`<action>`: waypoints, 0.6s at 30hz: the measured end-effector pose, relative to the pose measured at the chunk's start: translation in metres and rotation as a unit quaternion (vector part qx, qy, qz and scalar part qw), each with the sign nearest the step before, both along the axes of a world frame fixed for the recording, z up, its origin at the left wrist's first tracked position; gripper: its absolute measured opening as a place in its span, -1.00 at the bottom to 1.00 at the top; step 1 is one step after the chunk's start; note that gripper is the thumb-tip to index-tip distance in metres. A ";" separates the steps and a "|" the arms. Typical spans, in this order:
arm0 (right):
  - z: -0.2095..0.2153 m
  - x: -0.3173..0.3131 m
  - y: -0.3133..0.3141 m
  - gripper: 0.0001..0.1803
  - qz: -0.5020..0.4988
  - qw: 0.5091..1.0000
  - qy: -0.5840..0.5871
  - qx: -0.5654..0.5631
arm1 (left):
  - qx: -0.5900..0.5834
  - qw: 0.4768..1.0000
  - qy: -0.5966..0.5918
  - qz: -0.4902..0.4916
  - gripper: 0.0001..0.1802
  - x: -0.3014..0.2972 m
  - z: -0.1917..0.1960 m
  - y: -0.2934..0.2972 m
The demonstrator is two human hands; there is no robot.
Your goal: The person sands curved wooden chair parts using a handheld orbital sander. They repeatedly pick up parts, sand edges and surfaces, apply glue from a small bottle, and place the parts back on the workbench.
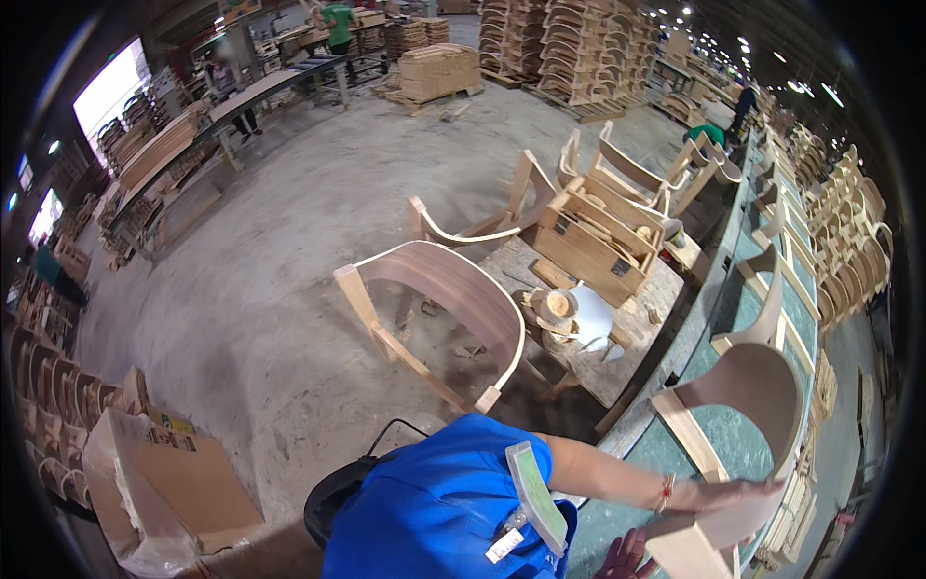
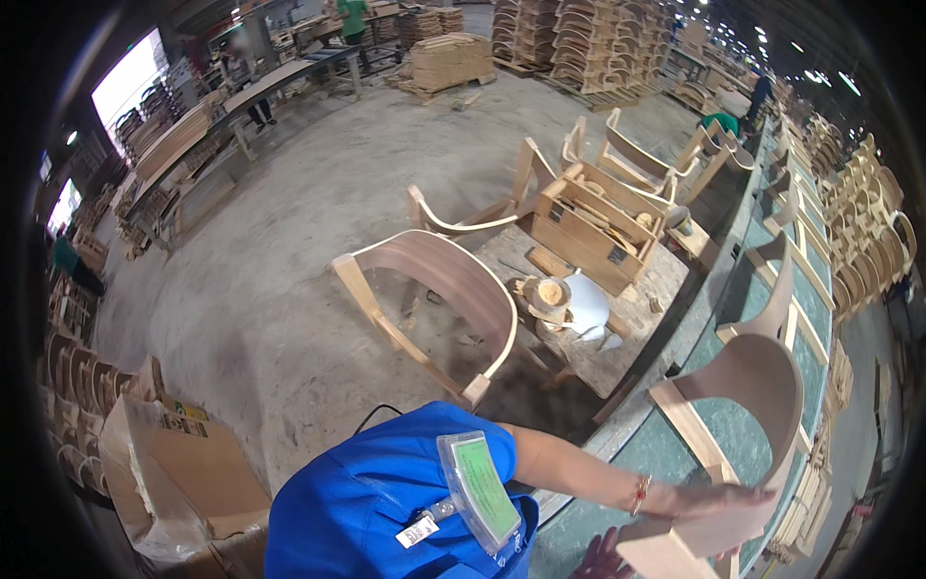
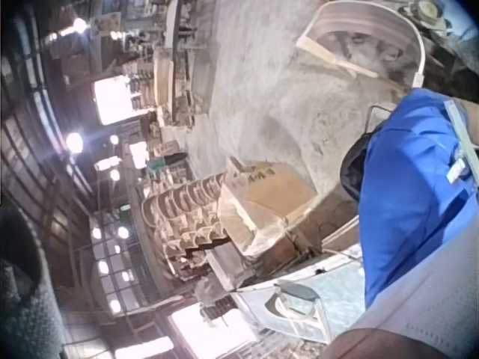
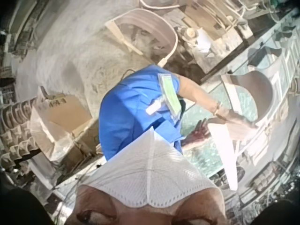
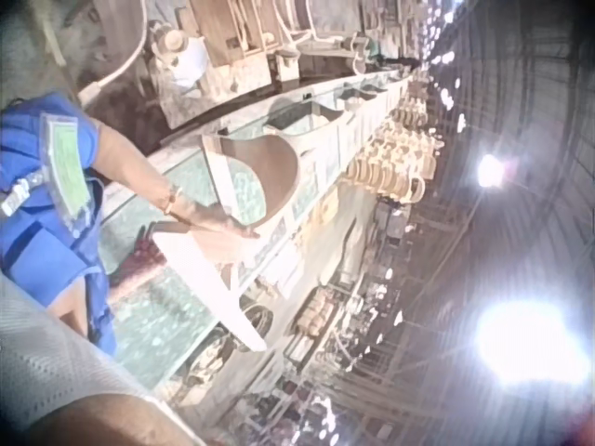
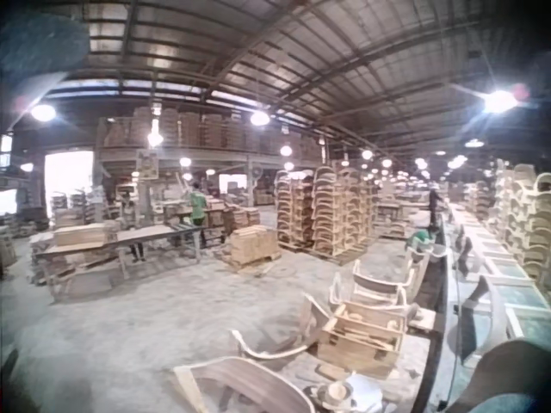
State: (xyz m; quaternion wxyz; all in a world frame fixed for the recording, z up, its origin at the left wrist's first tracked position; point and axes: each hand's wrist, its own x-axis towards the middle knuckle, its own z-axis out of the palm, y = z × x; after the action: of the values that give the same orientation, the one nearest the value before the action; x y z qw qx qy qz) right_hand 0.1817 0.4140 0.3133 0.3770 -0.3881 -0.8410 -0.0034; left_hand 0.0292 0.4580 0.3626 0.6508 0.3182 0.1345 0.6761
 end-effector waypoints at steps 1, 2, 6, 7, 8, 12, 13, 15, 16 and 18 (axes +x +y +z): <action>-0.004 0.006 -0.004 -0.32 -0.009 1.000 0.008 -0.025 | 0.044 0.998 0.044 0.005 -0.23 0.007 -0.005 -0.006; -0.004 0.002 -0.013 -0.33 0.018 0.998 0.019 -0.054 | 0.024 0.998 0.013 0.053 -0.21 0.020 -0.029 0.003; -0.012 0.021 -0.029 -0.38 0.027 0.975 0.092 -0.203 | 0.004 1.000 -0.010 0.027 -0.10 0.019 -0.071 0.001; -0.016 0.029 -0.033 -0.39 0.029 0.957 0.135 -0.255 | 0.002 1.000 -0.007 0.000 -0.07 0.018 -0.076 -0.004; -0.020 0.039 -0.038 -0.40 0.026 0.930 0.196 -0.309 | 0.002 0.999 -0.002 -0.033 -0.04 0.019 -0.079 -0.009; -0.028 0.096 -0.085 -0.43 -0.081 0.796 0.409 -0.439 | -0.047 0.981 -0.153 -0.113 0.01 0.024 -0.096 -0.014; -0.032 0.110 -0.103 -0.43 -0.106 0.750 0.457 -0.466 | 0.028 0.980 -0.169 -0.102 0.00 0.009 -0.120 -0.010; -0.038 0.134 -0.143 -0.43 -0.150 0.645 0.551 -0.508 | 0.121 0.956 -0.254 -0.084 -0.13 -0.015 -0.171 -0.004; -0.043 0.144 -0.161 -0.43 -0.169 0.595 0.588 -0.522 | 0.098 0.956 -0.271 -0.063 -0.17 -0.024 -0.188 0.001; -0.054 0.167 -0.193 -0.43 -0.193 0.511 0.660 -0.516 | 0.039 0.962 -0.267 -0.033 -0.25 -0.011 -0.209 0.012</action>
State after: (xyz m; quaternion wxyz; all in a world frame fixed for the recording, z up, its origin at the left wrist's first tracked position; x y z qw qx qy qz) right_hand 0.3484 0.2205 0.2595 0.5462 -0.5577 -0.1075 0.6157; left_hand 0.0179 0.4701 0.1534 0.6724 0.1557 -0.0812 0.7190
